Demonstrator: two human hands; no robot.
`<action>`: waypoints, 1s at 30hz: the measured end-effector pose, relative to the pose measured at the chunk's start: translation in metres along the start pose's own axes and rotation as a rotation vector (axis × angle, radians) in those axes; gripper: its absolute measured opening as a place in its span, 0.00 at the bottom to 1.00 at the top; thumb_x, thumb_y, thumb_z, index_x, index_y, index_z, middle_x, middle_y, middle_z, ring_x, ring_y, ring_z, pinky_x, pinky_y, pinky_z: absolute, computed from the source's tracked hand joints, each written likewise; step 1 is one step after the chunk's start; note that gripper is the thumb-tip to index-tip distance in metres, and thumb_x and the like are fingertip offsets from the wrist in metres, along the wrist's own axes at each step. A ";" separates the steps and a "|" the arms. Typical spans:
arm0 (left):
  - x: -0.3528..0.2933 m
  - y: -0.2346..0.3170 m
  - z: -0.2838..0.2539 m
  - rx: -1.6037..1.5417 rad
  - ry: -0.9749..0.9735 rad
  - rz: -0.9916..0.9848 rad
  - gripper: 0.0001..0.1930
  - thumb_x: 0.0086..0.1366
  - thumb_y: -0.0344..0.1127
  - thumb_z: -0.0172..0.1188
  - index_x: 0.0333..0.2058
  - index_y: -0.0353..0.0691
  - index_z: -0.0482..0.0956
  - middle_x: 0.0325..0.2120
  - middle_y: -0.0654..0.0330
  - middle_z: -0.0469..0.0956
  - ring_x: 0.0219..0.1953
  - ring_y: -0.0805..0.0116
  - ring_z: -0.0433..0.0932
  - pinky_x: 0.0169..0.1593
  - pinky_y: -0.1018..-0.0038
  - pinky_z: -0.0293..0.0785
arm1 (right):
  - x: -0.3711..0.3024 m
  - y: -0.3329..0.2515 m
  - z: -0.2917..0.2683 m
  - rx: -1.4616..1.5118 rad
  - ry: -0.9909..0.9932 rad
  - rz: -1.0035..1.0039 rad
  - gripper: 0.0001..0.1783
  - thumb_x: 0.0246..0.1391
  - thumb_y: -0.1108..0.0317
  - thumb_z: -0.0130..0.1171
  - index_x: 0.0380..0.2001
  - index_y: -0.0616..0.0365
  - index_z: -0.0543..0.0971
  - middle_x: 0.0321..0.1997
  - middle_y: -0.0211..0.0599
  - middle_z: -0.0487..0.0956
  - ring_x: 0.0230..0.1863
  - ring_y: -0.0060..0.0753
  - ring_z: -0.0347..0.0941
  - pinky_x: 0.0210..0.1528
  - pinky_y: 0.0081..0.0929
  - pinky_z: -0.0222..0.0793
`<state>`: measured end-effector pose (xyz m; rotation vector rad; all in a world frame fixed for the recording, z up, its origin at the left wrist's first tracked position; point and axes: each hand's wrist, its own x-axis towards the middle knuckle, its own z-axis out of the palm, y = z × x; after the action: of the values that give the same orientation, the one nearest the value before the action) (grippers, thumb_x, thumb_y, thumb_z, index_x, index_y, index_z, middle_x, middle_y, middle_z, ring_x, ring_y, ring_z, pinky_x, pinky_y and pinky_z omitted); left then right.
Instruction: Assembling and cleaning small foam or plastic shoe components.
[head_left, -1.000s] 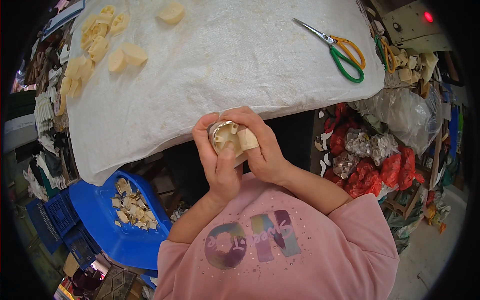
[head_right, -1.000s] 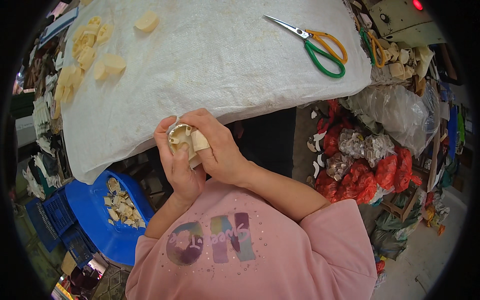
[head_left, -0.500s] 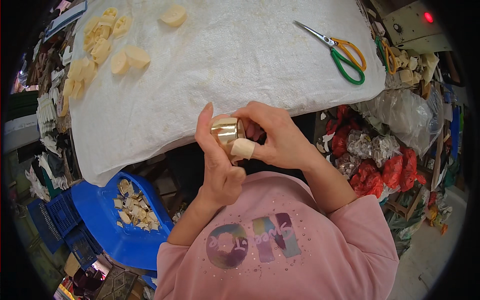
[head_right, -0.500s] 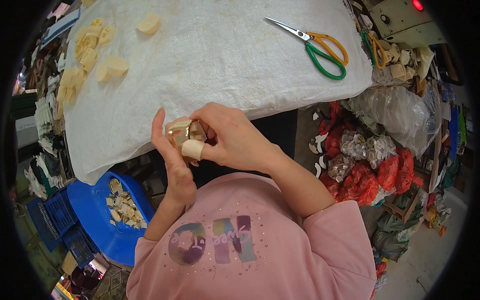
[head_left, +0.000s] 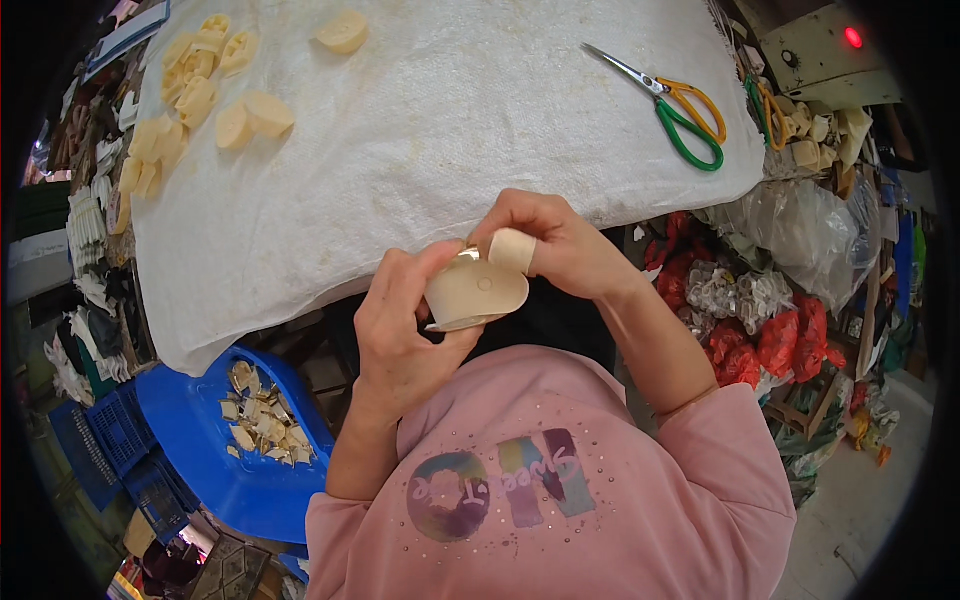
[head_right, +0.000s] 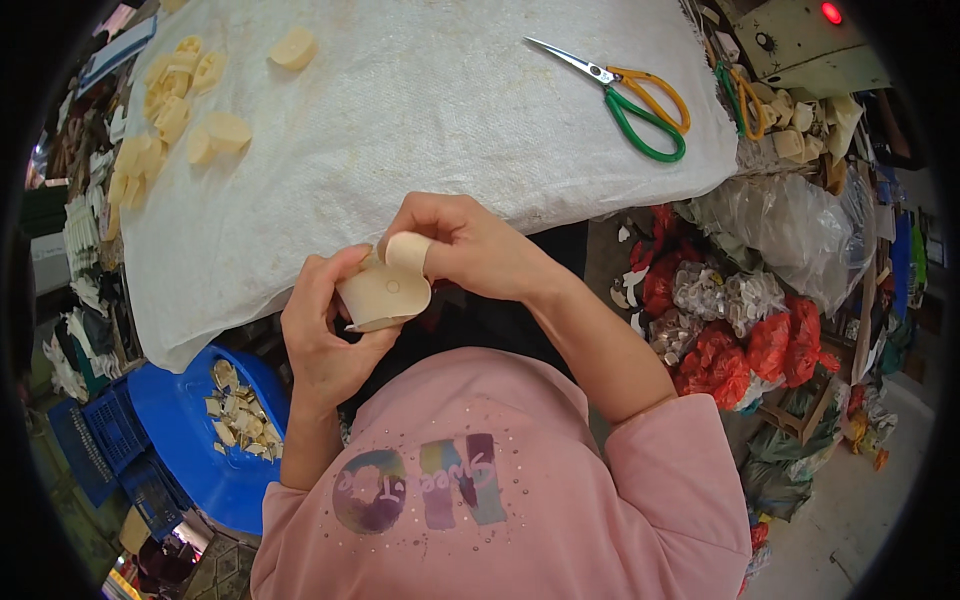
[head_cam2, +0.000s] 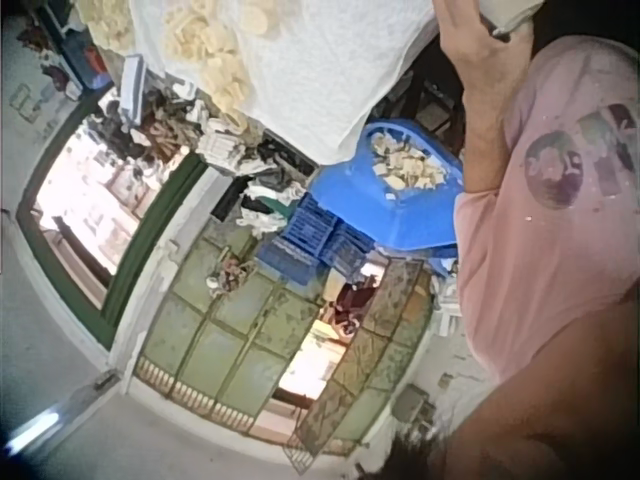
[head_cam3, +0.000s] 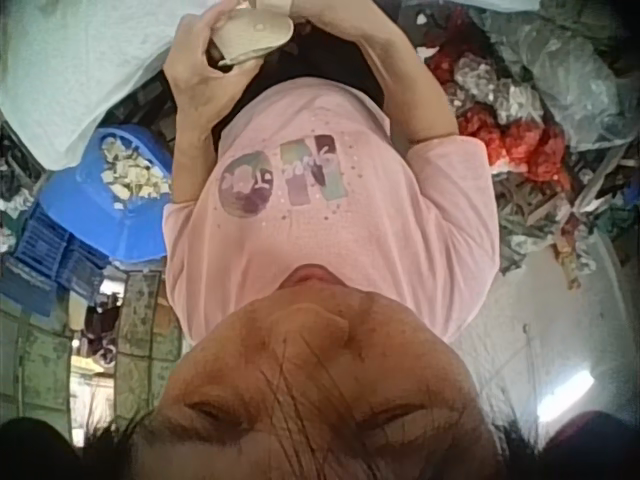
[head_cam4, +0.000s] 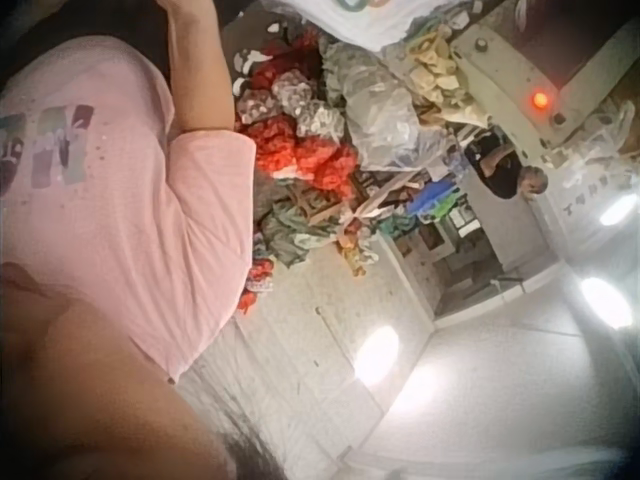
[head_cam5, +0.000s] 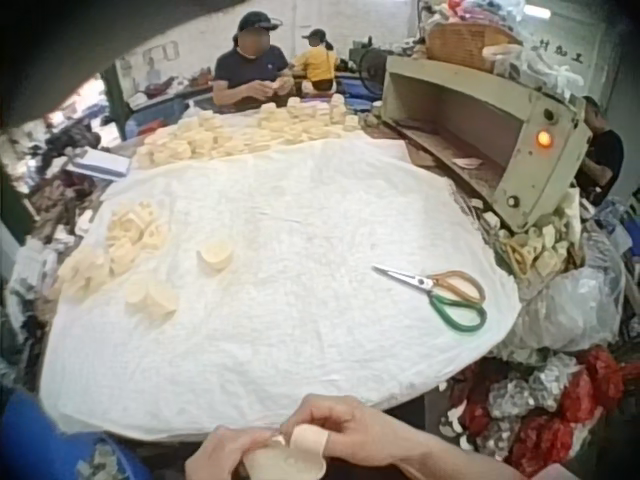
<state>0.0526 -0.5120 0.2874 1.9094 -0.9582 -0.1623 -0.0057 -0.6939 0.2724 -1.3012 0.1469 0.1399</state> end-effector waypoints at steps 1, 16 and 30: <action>0.000 0.002 0.000 -0.003 -0.002 0.001 0.29 0.38 0.25 0.71 0.44 0.38 0.73 0.26 0.64 0.70 0.24 0.77 0.68 0.26 0.82 0.65 | -0.001 0.000 -0.001 -0.001 0.003 0.001 0.10 0.56 0.62 0.55 0.31 0.58 0.76 0.30 0.28 0.77 0.30 0.19 0.71 0.29 0.20 0.65; -0.002 0.004 0.025 0.197 0.208 0.094 0.30 0.34 0.32 0.75 0.38 0.35 0.69 0.26 0.57 0.74 0.25 0.69 0.77 0.27 0.78 0.73 | -0.009 0.016 0.019 -0.047 0.159 -0.231 0.14 0.60 0.65 0.47 0.45 0.58 0.75 0.35 0.34 0.78 0.37 0.24 0.73 0.40 0.24 0.69; 0.000 -0.014 0.037 0.250 0.344 0.197 0.27 0.35 0.28 0.71 0.41 0.39 0.78 0.19 0.61 0.66 0.16 0.68 0.65 0.19 0.75 0.65 | -0.011 0.034 0.033 0.061 0.284 -0.120 0.20 0.62 0.64 0.42 0.57 0.57 0.66 0.48 0.35 0.71 0.46 0.23 0.69 0.46 0.21 0.66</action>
<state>0.0424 -0.5348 0.2569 1.9685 -0.9548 0.4072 -0.0215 -0.6532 0.2510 -1.2610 0.3117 -0.1518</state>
